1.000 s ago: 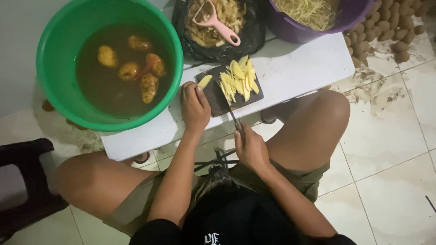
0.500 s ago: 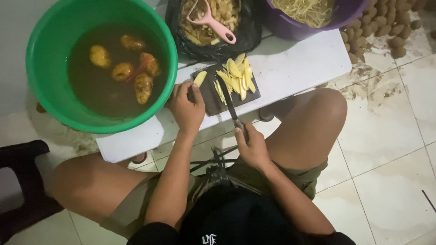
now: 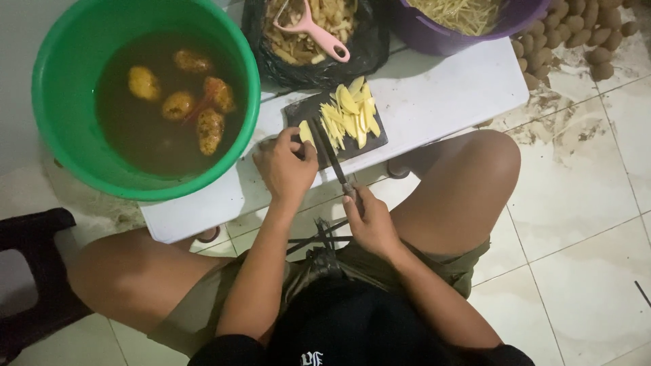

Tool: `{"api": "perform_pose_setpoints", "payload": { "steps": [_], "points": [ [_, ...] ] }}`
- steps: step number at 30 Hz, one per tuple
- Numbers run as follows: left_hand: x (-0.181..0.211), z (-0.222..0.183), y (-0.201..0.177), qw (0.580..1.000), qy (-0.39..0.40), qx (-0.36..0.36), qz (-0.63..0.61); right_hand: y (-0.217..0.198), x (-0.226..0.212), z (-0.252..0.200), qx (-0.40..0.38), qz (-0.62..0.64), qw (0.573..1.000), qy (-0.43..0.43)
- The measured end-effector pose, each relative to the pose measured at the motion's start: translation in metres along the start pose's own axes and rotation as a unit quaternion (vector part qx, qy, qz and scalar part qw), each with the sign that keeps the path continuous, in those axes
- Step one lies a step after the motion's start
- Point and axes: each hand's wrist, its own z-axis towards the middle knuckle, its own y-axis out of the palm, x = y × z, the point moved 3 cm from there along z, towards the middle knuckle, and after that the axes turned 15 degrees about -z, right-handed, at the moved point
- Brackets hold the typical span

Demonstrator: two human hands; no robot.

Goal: Slicing peeled potatoes into thin strips using a knife on a cutting board.

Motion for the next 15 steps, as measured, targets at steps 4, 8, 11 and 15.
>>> {"api": "perform_pose_setpoints", "payload": {
  "steps": [4, 8, 11, 15],
  "points": [
    [0.0, 0.001, 0.001, 0.999, -0.001, -0.025, -0.022, 0.011, 0.015, 0.001, -0.002, -0.017, 1.0, -0.022],
    [0.014, 0.0, -0.007, 0.999, 0.027, -0.037, -0.001, 0.012, 0.013, 0.003, -0.014, -0.03, 0.999, -0.021],
    [0.022, -0.004, -0.011, 0.996, 0.072, -0.052, 0.021, 0.012, 0.011, 0.003, -0.017, -0.04, 0.999, -0.027],
    [-0.001, 0.002, -0.001, 0.977, 0.161, -0.053, 0.126, 0.014, 0.012, 0.001, -0.026, -0.058, 0.998, -0.023]
  ]
}}
